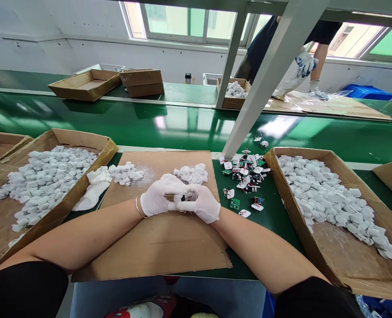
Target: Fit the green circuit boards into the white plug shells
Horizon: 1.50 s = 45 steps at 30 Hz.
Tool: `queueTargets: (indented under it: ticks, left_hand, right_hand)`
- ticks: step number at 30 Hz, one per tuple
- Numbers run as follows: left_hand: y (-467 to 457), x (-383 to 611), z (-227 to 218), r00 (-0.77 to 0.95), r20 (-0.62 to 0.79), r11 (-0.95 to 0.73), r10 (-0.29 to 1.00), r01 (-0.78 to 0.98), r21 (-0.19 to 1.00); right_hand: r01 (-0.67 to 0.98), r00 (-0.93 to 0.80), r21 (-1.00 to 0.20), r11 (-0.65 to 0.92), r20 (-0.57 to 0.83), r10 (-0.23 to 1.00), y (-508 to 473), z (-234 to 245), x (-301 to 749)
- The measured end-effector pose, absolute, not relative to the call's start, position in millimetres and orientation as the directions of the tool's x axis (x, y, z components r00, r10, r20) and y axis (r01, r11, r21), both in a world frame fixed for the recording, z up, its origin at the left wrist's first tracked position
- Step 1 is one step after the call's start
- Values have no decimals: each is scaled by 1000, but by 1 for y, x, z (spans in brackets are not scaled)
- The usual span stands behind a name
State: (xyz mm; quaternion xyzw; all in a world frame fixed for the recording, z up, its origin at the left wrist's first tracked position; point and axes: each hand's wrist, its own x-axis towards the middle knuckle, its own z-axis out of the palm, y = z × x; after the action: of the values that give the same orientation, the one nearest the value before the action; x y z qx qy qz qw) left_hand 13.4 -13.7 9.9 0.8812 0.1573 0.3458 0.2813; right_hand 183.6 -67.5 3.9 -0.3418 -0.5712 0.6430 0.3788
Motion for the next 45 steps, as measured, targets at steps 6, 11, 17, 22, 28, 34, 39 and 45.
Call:
queueTargets:
  ticks: [6,11,17,22,28,34,39,45]
  left_hand:
    - [-17,11,6,586,636,-804,502,44,593]
    - [-14,2,6,219,669,-703,710,277,655]
    - [61,-6,37,77,419,-398,905,506,766]
    - [141,18,49,91,108,-129,990,897,422]
    - [175,50,40,22,29,-28,999,975,221]
    - [152,46,45,59,18,-62,998,983,176]
    - [76,14,21,315,231,-371,921,889,267]
    - [30,-8,-20,394,254,-468,883,771,433]
  right_hand:
    - [-48,-356,-997,58,71,932,-69,3,180]
    - [-145,-344,-981,126,169,924,-71,-8,180]
    - [-71,-339,-992,103,121,933,-70,-24,176]
    - [134,-425,-966,223,148,893,-72,-21,171]
    - [308,-530,-901,305,104,842,-75,-10,173]
    - [330,-546,-877,350,125,828,-74,-7,175]
    - [309,-501,-777,548,356,789,-77,-14,174]
    - [497,-286,-586,640,585,759,-77,-4,177]
